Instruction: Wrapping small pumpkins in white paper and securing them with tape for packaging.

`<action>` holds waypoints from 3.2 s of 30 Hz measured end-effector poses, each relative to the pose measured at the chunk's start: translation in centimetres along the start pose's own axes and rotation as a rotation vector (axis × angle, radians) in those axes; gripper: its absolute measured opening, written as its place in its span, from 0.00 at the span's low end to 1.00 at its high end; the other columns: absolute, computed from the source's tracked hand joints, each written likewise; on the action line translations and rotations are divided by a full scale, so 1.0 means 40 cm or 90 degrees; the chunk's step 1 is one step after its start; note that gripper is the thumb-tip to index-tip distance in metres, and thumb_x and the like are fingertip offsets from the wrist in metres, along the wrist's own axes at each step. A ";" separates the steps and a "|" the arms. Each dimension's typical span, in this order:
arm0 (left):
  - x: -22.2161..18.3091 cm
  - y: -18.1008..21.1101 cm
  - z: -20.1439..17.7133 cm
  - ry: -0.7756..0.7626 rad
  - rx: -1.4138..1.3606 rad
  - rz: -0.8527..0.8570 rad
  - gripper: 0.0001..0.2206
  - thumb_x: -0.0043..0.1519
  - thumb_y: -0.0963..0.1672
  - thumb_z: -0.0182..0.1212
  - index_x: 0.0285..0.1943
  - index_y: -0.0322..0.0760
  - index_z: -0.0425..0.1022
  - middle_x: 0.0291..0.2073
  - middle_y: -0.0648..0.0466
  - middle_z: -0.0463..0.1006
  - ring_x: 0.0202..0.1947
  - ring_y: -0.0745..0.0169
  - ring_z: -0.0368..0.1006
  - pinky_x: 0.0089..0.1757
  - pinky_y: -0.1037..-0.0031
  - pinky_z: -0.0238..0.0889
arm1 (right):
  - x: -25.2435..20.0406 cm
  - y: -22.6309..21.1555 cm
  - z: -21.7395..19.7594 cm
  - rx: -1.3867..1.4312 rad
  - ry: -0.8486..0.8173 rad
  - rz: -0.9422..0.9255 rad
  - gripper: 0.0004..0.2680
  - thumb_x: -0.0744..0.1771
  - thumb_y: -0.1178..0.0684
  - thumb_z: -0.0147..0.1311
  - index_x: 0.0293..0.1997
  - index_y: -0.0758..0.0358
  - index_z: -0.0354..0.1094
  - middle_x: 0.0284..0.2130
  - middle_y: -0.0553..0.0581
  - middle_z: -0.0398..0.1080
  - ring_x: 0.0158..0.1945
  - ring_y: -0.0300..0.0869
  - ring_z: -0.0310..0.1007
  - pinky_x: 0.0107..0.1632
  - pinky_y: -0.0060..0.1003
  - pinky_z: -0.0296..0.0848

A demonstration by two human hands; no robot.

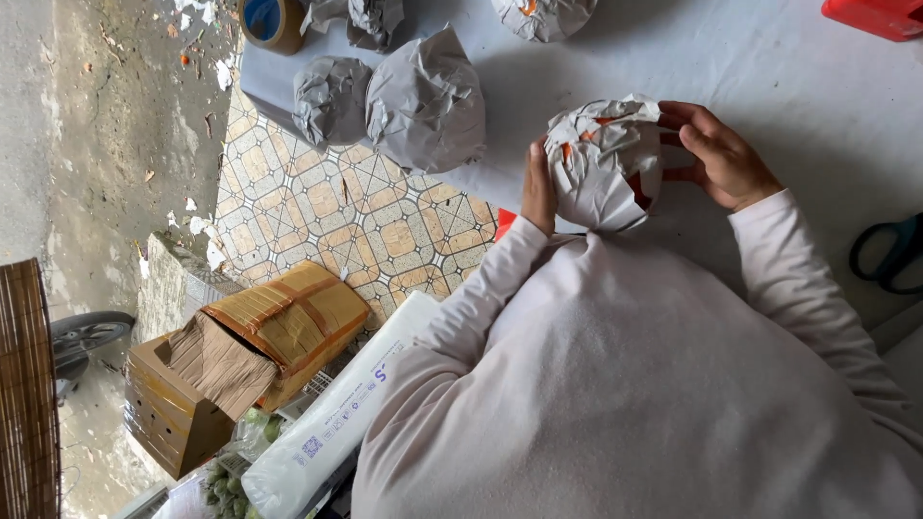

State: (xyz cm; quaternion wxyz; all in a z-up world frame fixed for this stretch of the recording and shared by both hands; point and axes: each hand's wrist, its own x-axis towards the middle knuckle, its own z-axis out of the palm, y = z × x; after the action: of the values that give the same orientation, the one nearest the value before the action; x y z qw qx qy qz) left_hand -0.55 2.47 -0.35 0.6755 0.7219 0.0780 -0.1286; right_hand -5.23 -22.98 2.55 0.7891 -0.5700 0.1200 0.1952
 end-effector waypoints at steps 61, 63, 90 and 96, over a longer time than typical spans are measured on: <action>0.261 0.043 0.106 -0.366 0.457 0.409 0.62 0.42 0.69 0.78 0.81 0.55 0.43 0.75 0.44 0.53 0.77 0.39 0.53 0.67 0.37 0.51 | -0.020 -0.270 0.015 -0.094 0.103 -0.073 0.11 0.72 0.55 0.45 0.28 0.65 0.60 0.20 0.55 0.55 0.22 0.39 0.55 0.26 0.30 0.55; 0.255 0.041 0.108 -0.367 0.464 0.401 0.61 0.43 0.69 0.77 0.81 0.53 0.43 0.75 0.44 0.53 0.78 0.40 0.51 0.69 0.40 0.48 | -0.003 -0.265 0.055 -0.183 0.048 -0.071 0.12 0.72 0.57 0.42 0.27 0.67 0.60 0.19 0.55 0.56 0.22 0.38 0.55 0.24 0.28 0.54; 0.271 -0.001 0.112 -0.303 0.444 0.444 0.62 0.44 0.68 0.80 0.81 0.54 0.43 0.71 0.47 0.57 0.73 0.42 0.59 0.68 0.47 0.57 | 0.076 -0.253 0.078 -0.088 -0.036 0.174 0.12 0.75 0.50 0.42 0.41 0.68 0.67 0.14 0.47 0.45 0.14 0.33 0.41 0.17 0.29 0.41; 0.267 0.008 0.112 -0.305 0.468 0.421 0.61 0.44 0.67 0.81 0.81 0.55 0.42 0.72 0.47 0.56 0.73 0.42 0.59 0.68 0.47 0.56 | 0.028 -0.226 0.055 -0.130 -0.020 0.173 0.14 0.75 0.51 0.42 0.38 0.71 0.69 0.14 0.49 0.46 0.13 0.35 0.43 0.17 0.29 0.42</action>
State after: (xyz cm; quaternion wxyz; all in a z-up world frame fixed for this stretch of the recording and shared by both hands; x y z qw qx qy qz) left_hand 9.39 -2.66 -3.41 0.3823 0.8468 -0.3590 -0.0887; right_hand -0.27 -23.16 10.52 0.6950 -0.6229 0.1633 0.3198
